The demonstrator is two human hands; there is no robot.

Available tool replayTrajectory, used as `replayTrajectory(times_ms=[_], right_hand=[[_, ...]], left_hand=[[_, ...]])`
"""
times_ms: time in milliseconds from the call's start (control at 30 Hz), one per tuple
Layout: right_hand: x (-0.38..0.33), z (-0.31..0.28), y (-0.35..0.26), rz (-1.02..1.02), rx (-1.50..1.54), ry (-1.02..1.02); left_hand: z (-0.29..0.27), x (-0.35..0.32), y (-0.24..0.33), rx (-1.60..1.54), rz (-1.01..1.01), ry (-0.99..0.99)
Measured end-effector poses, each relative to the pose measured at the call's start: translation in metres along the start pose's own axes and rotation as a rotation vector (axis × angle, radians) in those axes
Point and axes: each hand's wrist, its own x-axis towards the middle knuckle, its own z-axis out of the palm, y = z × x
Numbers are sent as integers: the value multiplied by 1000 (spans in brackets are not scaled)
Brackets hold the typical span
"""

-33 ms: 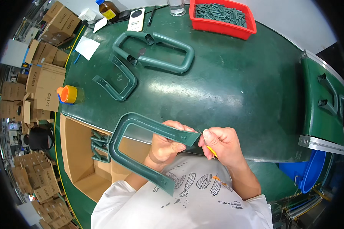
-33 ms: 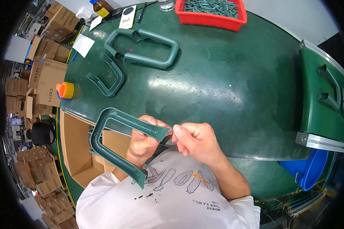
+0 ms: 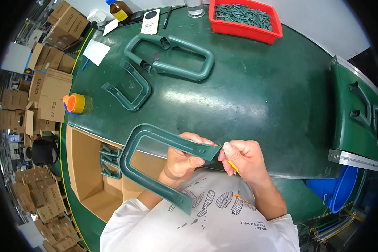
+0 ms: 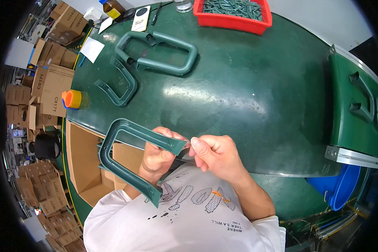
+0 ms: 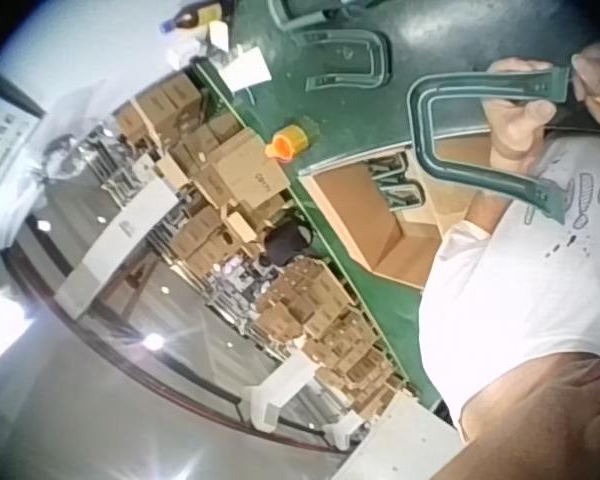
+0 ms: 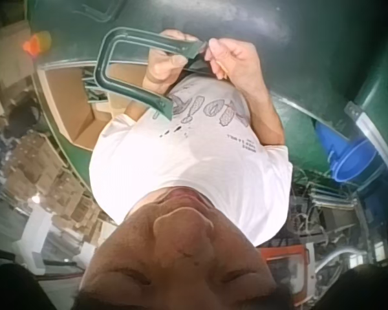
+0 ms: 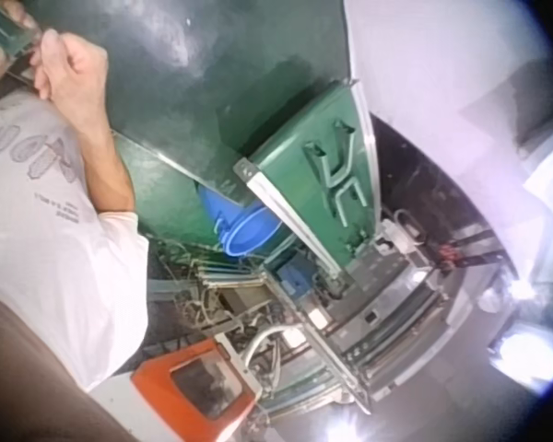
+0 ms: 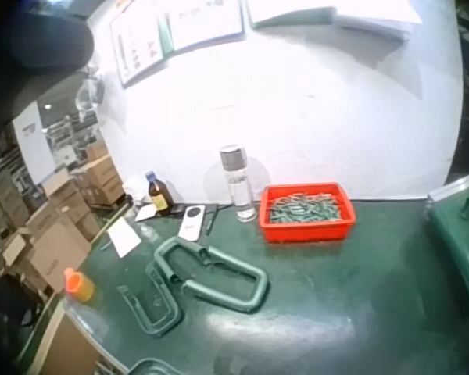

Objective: Deburring or cleaning the edges of green plastic u-shaped molded parts using a utility knife.

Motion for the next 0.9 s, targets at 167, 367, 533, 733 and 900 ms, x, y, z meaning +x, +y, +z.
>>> replayTrajectory(times_ms=[167, 367, 533, 733, 900], right_hand=[[1, 1, 0, 5, -11, 3], [1, 2, -1, 7, -27, 4], [0, 1, 0, 2, -44, 1], [0, -2, -1, -9, -74, 17], [0, -4, 2, -346, -392, -272]], left_hand=[[0, -1, 1, 18, -1, 14], [-2, -2, 0, 32, 8, 20], [-2, -2, 0, 52, 1, 19], [1, 1, -3, 34, 17, 18], [-5, 6, -2, 266, -44, 267]])
